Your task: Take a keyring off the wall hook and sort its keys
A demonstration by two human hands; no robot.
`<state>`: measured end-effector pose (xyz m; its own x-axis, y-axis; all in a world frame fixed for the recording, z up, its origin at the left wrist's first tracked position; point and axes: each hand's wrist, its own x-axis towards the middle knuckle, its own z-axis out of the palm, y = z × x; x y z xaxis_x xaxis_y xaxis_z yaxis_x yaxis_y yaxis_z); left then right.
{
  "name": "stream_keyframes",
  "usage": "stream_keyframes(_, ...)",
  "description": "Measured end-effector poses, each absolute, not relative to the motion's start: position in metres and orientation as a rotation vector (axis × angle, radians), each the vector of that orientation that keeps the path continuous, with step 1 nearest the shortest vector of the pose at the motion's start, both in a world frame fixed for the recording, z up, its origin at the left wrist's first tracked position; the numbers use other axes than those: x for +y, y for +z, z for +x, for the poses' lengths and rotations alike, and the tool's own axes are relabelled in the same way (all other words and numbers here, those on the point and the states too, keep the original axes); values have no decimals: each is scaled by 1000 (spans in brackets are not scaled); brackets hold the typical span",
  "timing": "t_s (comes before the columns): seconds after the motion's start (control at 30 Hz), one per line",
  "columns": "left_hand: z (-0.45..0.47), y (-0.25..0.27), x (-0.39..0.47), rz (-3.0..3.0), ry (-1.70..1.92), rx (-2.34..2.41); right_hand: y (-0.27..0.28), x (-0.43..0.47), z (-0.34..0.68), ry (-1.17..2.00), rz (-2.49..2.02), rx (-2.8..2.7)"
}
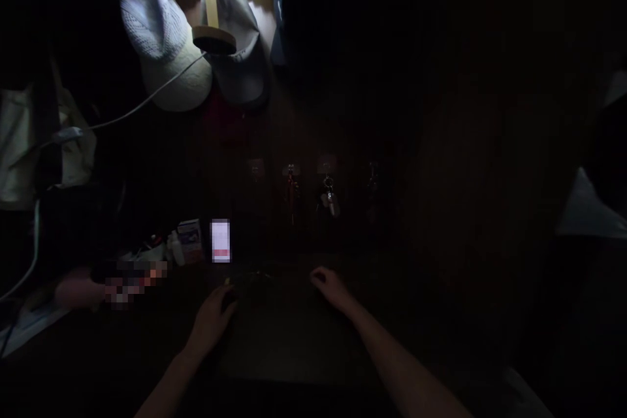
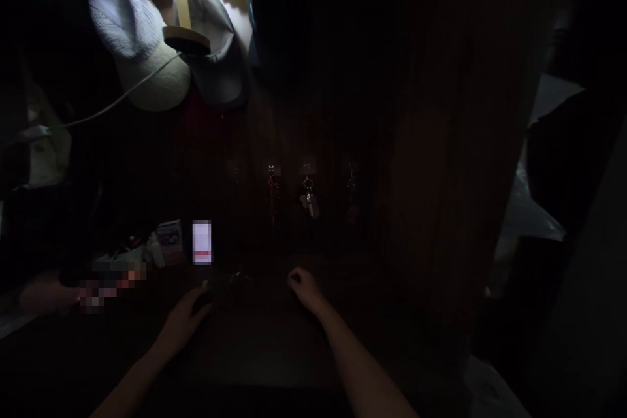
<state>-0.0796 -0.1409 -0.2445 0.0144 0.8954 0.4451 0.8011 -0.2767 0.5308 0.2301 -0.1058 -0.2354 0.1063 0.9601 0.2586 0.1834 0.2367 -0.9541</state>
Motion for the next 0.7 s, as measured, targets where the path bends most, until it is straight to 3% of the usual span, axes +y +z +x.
stream_keyframes(0.17,-17,-184,-88,2111,1184,1535,-226,-128,250,828,-1336,-1736)
stream_keyframes(0.3,45,-122,-39,1979,1431,1378,-215,-138,254,795,-1358,-1731)
stream_keyframes(0.43,94,-75,-10,1893,1594,1500,-192,-147,247,770,-1309,-1722)
stream_keyframes(0.57,123,-59,-3,1692,1619,1839,-156,-145,240,719,-1203,-1708)
stream_keyframes(0.7,125,-61,-1,1748,1587,1809,-108,-121,237,541,-1122,-1721)
